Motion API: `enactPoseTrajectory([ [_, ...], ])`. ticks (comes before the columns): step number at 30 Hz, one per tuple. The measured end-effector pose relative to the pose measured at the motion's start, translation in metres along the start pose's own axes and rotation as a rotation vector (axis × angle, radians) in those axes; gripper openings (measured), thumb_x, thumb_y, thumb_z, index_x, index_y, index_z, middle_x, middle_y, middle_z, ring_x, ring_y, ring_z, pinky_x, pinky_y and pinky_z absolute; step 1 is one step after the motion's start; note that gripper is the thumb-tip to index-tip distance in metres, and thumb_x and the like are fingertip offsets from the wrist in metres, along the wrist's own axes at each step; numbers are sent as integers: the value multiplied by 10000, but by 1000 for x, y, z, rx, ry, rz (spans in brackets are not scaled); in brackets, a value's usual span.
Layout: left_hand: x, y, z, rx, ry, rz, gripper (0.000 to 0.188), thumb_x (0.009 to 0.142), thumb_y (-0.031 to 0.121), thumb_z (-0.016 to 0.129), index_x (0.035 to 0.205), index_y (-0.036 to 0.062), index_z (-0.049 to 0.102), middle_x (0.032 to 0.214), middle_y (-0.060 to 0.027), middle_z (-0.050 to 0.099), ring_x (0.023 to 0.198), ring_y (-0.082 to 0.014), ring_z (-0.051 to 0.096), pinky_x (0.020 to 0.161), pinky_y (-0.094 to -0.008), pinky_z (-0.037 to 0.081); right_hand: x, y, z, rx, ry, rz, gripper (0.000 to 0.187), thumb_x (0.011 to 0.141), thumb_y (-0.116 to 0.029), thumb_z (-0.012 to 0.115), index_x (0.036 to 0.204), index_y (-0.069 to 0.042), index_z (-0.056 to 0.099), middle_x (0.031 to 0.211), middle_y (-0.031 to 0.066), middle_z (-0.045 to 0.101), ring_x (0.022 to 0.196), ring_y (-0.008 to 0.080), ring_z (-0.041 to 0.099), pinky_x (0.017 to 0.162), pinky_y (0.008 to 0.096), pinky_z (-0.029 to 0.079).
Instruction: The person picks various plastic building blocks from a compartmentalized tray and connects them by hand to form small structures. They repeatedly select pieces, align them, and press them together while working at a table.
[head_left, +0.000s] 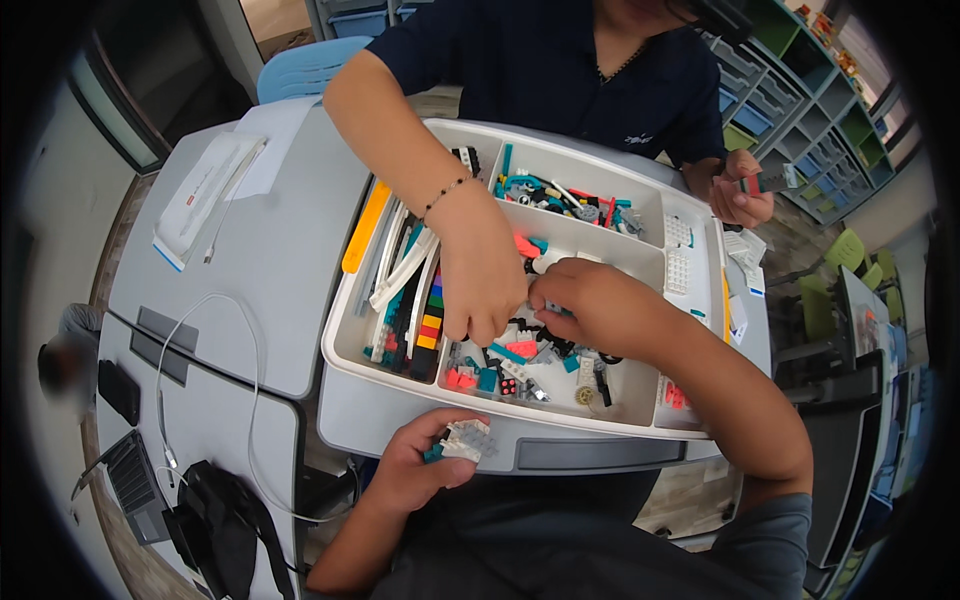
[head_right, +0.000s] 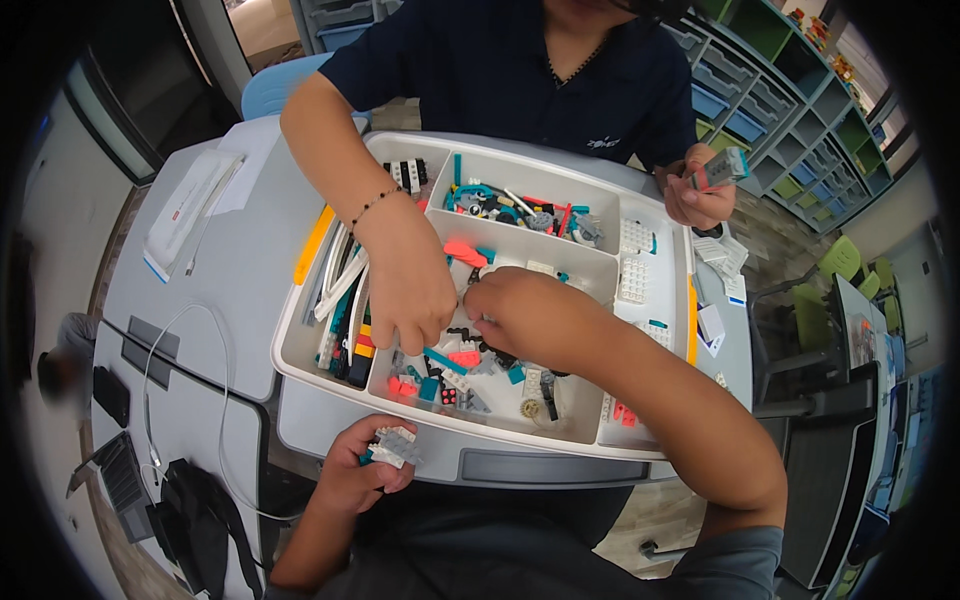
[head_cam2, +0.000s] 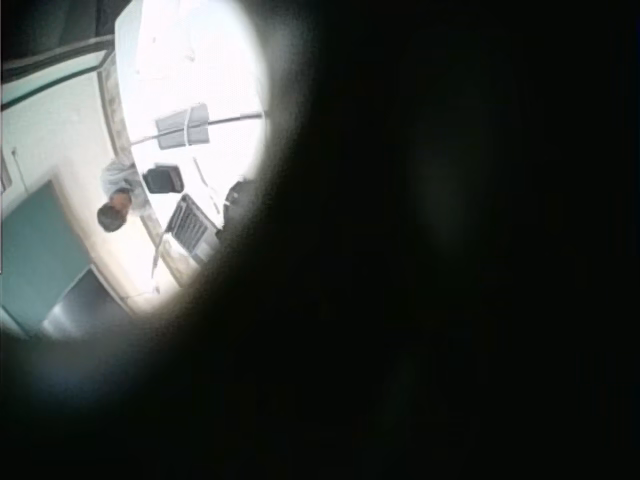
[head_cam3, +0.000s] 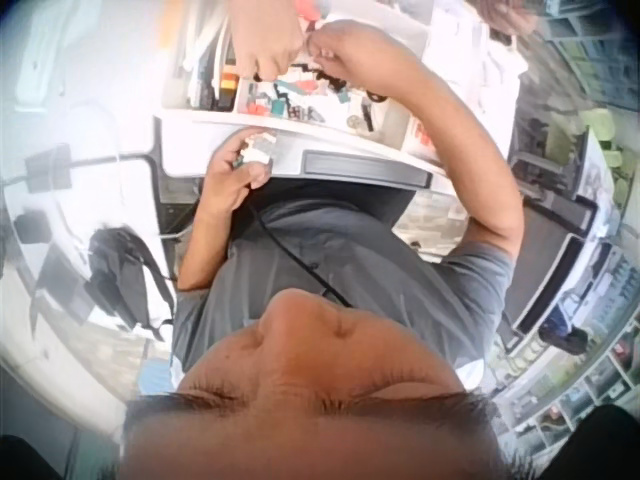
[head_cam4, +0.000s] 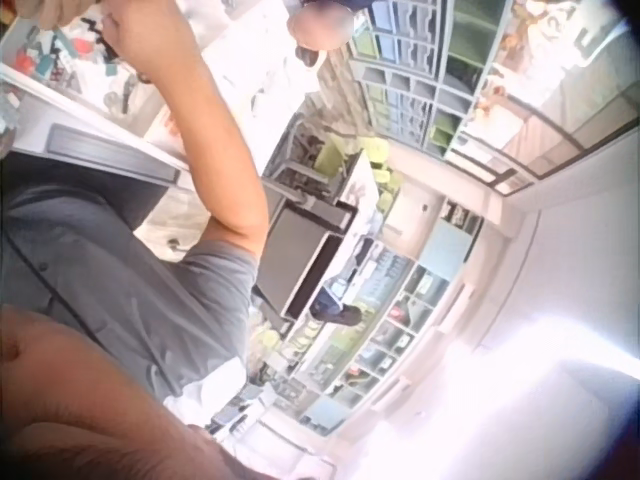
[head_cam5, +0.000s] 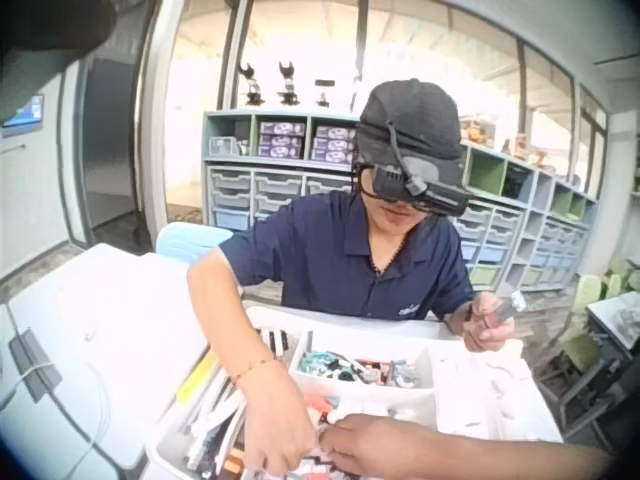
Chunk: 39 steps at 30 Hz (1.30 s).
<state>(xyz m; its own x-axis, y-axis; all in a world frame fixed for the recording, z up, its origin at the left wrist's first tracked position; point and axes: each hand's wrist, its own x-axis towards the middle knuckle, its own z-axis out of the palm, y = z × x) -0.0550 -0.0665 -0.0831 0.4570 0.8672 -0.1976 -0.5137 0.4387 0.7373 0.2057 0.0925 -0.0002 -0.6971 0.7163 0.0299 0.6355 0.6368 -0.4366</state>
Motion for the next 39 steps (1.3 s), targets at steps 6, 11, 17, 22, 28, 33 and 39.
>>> enactPoseTrajectory([
  [6, -3, -6, 35, -354, -179, -4, 414, 827, 169, 703, 1150, 22, 491, 891, -99, 525, 642, -164, 496, 539, -268, 377, -64, -41, -29, 112, 239, -130, 178, 807, -36, 763, 952, -68, 665, 921, 57, 671, 856, 276, 641, 745, 369, 529],
  [11, 9, -9, 53, -372, -189, -20, 378, 818, 218, 716, 1057, 71, 462, 929, -125, 522, 644, -184, 510, 532, -271, 393, -100, -59, -23, 220, 268, -74, 170, 846, -83, 744, 984, -61, 649, 921, 93, 649, 872, 289, 640, 767, 382, 527],
  [17, 13, 28, 69, -200, -230, 133, 387, 864, 311, 595, 1114, 31, 504, 818, -158, 541, 520, -195, 498, 457, -311, 403, -118, -53, -19, 408, 323, 166, 151, 865, -79, 752, 968, -48, 647, 932, 75, 665, 754, 188, 638, 665, 325, 516],
  [22, 17, 37, 78, -274, -81, 179, 305, 886, 82, 606, 1177, 49, 520, 983, -131, 559, 594, -163, 514, 465, -274, 392, -116, -49, -13, 465, 398, 163, 170, 847, -73, 776, 955, -46, 647, 927, 67, 673, 706, 153, 618, 636, 280, 496],
  [28, 12, 28, 87, -186, -14, 97, 288, 834, -61, 664, 1047, 57, 512, 916, -96, 539, 595, -122, 488, 464, -253, 366, -113, -73, -9, 493, 403, -63, 169, 853, -86, 772, 967, -67, 649, 927, 74, 659, 796, 224, 640, 694, 332, 522],
  [33, 6, 28, 107, -49, 70, 85, 278, 849, -40, 696, 1082, 20, 555, 898, -78, 570, 589, -81, 477, 474, -220, 345, -114, -86, 6, 387, 424, -272, 192, 848, -74, 756, 1011, -53, 657, 994, 78, 641, 915, 285, 632, 785, 385, 531],
  [39, 6, 28, 103, 9, 71, 8, 263, 867, -30, 706, 1101, -25, 585, 838, -48, 593, 595, -55, 479, 482, -210, 343, -112, -89, 18, 406, 493, -292, 252, 780, -26, 811, 1002, -58, 696, 964, 82, 665, 834, 270, 646, 725, 368, 536],
])
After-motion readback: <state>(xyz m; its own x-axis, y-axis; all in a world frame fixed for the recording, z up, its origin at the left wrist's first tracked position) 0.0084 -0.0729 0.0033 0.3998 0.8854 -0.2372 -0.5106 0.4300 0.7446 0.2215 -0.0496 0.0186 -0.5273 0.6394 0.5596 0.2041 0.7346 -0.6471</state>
